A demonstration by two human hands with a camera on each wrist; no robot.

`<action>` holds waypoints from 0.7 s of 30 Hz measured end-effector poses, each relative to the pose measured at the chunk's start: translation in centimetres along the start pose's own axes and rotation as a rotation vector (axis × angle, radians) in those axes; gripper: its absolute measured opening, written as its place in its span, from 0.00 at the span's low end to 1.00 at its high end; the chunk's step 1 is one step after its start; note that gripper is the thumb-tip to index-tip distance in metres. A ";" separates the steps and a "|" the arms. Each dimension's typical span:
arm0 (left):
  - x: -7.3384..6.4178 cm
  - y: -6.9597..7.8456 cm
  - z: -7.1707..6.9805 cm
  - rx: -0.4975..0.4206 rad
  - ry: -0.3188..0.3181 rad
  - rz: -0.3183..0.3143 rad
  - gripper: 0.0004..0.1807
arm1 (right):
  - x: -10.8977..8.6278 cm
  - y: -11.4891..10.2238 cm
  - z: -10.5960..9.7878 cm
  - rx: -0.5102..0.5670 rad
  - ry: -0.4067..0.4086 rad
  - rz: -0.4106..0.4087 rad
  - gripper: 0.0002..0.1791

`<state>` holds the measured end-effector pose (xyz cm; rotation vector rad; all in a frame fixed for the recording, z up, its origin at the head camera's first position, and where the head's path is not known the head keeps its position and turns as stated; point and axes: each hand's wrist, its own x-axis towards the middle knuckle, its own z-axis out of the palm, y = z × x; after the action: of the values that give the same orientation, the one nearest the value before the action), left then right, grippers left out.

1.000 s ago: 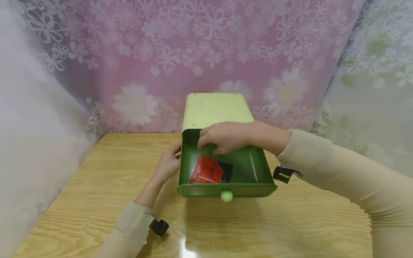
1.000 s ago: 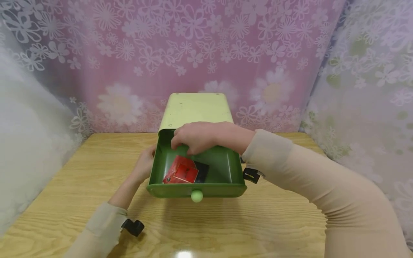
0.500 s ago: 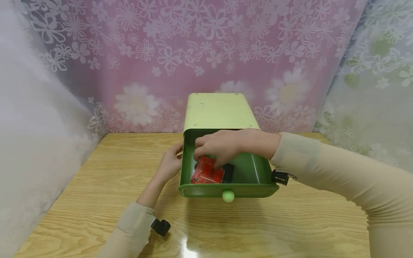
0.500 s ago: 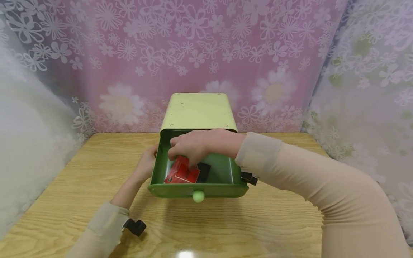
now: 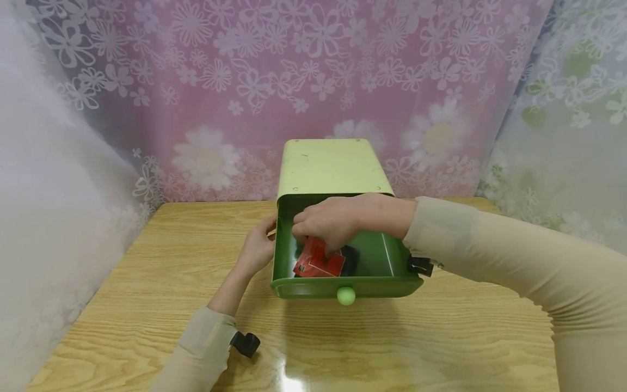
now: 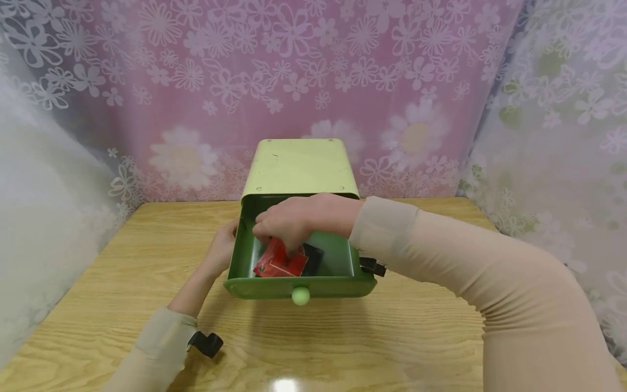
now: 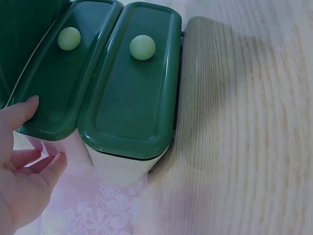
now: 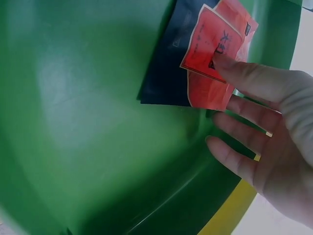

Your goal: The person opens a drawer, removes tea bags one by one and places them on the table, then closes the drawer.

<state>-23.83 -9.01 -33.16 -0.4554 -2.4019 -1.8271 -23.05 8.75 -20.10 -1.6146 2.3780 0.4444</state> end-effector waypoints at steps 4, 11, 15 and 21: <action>0.7 -1.7 0.1 -0.015 0.009 0.004 0.32 | -0.2 0.1 0.0 0.016 -0.018 0.028 0.19; 0.8 -2.1 0.3 0.009 0.031 0.011 0.32 | -0.9 0.5 -0.3 0.125 -0.009 0.083 0.12; 0.8 -2.0 0.3 0.010 0.030 0.012 0.32 | -1.5 0.9 -0.2 0.181 0.030 0.078 0.09; 0.7 -1.8 0.3 0.003 0.028 0.022 0.32 | -2.8 1.3 -0.3 0.241 0.067 0.096 0.09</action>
<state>-25.02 -9.06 -34.77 -0.4509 -2.3712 -1.8083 -23.21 11.50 -18.70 -1.4352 2.4551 0.1149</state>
